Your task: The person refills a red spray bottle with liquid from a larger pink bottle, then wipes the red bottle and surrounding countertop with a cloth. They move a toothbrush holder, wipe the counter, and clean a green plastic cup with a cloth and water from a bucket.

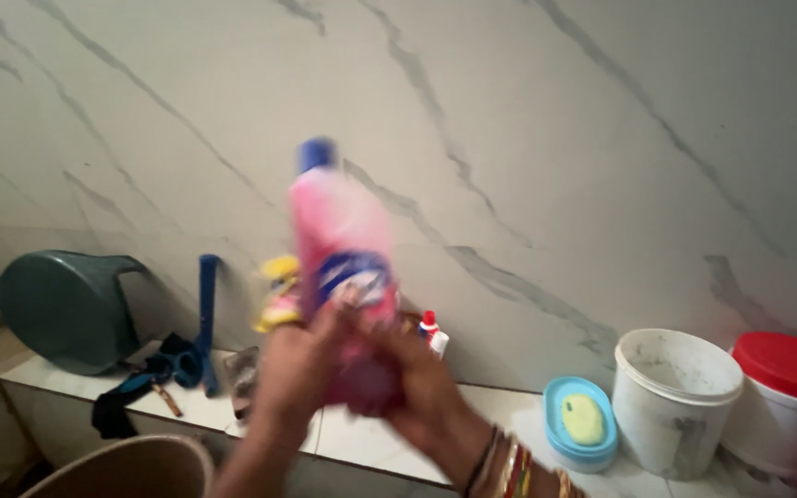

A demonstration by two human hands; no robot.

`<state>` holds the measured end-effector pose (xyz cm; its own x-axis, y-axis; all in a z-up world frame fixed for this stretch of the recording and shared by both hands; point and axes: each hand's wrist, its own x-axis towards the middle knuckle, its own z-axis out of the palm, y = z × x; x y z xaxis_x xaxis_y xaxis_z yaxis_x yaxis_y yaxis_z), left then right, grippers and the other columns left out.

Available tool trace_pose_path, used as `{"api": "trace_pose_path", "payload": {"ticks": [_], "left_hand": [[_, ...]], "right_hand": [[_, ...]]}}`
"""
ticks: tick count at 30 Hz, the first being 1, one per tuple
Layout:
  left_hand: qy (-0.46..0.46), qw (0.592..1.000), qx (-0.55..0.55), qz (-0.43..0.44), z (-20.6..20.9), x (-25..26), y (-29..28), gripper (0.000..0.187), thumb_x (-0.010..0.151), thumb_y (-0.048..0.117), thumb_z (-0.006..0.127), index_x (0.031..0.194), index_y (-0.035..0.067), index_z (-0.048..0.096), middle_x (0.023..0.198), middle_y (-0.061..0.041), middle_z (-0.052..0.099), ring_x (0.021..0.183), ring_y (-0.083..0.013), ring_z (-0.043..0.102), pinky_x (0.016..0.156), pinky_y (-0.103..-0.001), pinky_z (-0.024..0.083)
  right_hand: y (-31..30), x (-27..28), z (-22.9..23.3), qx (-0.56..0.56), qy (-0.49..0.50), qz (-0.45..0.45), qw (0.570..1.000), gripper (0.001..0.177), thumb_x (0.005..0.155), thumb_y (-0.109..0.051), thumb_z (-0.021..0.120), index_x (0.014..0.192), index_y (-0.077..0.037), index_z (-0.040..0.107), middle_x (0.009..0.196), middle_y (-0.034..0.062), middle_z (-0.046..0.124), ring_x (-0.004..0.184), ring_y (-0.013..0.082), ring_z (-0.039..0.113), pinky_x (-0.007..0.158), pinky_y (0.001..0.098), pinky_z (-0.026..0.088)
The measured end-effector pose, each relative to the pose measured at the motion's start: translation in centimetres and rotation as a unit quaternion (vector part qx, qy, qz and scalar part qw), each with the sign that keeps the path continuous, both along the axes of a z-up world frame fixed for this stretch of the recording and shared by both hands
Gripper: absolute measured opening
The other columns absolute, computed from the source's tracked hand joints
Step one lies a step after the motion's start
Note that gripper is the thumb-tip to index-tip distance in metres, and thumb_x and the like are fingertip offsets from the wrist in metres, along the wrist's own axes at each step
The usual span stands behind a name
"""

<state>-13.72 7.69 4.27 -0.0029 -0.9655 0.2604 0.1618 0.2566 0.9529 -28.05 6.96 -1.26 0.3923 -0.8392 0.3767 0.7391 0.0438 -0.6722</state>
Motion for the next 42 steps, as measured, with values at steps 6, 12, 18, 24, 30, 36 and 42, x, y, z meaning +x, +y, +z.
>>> {"api": "trace_pose_path", "payload": {"ticks": [6, 12, 18, 24, 30, 36, 42], "left_hand": [[-0.118, 0.984, -0.121, -0.053, -1.8, -5.4, 2.8, 0.048, 0.094, 0.036, 0.064, 0.130, 0.004, 0.061, 0.110, -0.007, 0.072, 0.097, -0.0138, 0.066, 0.084, -0.030, 0.056], [-0.134, 0.970, -0.140, -0.146, -1.9, -5.2, 2.0, 0.052, 0.092, 0.035, 0.065, 0.134, 0.006, 0.055, 0.117, -0.006, 0.069, 0.105, -0.0134, 0.065, 0.090, -0.029, 0.053], [-0.054, 0.977, -0.050, -0.198, -4.2, -6.7, 0.4, 0.065, 0.103, 0.059, 0.042, 0.134, 0.004, 0.058, 0.112, -0.010, 0.063, 0.100, -0.0178, 0.055, 0.088, -0.032, 0.046], [0.065, 0.974, 0.063, -0.209, -5.9, -9.3, -1.7, 0.078, 0.096, 0.070, 0.023, 0.137, 0.012, 0.055, 0.121, -0.008, 0.065, 0.106, -0.0204, 0.060, 0.090, -0.033, 0.048], [-0.057, 0.963, 0.041, -0.260, -9.1, -15.3, -0.1, 0.087, 0.101, 0.072, 0.018, 0.131, -0.001, 0.053, 0.113, -0.013, 0.055, 0.104, -0.0214, 0.050, 0.090, -0.035, 0.047], [-0.120, 0.979, 0.063, -0.150, -12.3, -17.5, 1.1, 0.061, 0.103, 0.057, 0.040, 0.133, 0.008, 0.062, 0.105, -0.022, 0.064, 0.085, -0.0323, 0.064, 0.077, -0.046, 0.051], [-0.407, 0.899, -0.102, -0.123, -19.0, -19.4, -1.2, 0.038, 0.085, 0.030, 0.075, 0.117, 0.012, 0.065, 0.115, -0.015, 0.065, 0.099, -0.0332, 0.071, 0.083, -0.044, 0.057]], "right_hand": [[-1.6, -4.8, 1.6, -0.054, 0.030, -0.298, 0.953, 0.046, 0.103, -0.041, 0.059, 0.121, 0.002, 0.065, 0.106, 0.0079, 0.072, 0.093, 0.0146, 0.069, 0.083, 0.0319, 0.057], [0.1, -6.8, 3.2, -0.227, 0.227, -0.414, 0.852, 0.070, 0.108, -0.044, 0.039, 0.164, -0.011, 0.012, 0.165, 0.0035, 0.030, 0.150, 0.0144, 0.034, 0.119, 0.0289, 0.032], [2.8, -7.7, 4.0, -0.149, 0.215, -0.149, 0.954, 0.081, 0.098, -0.045, 0.048, 0.166, -0.013, 0.016, 0.159, 0.0098, 0.041, 0.144, 0.0220, 0.043, 0.116, 0.0375, 0.038], [3.9, -8.1, 2.0, -0.236, 0.248, -0.291, 0.893, 0.114, 0.058, 0.003, 0.058, 0.162, -0.015, 0.012, 0.151, 0.0130, 0.043, 0.137, 0.0253, 0.049, 0.113, 0.0389, 0.040], [-0.1, -12.5, -1.3, -0.056, 0.030, -0.400, 0.914, 0.102, 0.050, 0.007, 0.047, 0.148, -0.016, 0.033, 0.122, 0.0088, 0.061, 0.102, 0.0270, 0.066, 0.084, 0.0385, 0.059], [-2.1, -18.8, -1.3, -0.164, 0.197, -0.516, 0.817, 0.081, 0.069, 0.003, 0.064, 0.145, -0.007, 0.038, 0.123, 0.0069, 0.050, 0.105, 0.0238, 0.062, 0.090, 0.0374, 0.055], [-0.7, -21.5, 1.0, -0.111, 0.223, -0.512, 0.822, 0.083, 0.076, -0.004, 0.070, 0.149, -0.011, 0.032, 0.123, 0.0081, 0.051, 0.109, 0.0209, 0.057, 0.091, 0.0388, 0.055]]}}
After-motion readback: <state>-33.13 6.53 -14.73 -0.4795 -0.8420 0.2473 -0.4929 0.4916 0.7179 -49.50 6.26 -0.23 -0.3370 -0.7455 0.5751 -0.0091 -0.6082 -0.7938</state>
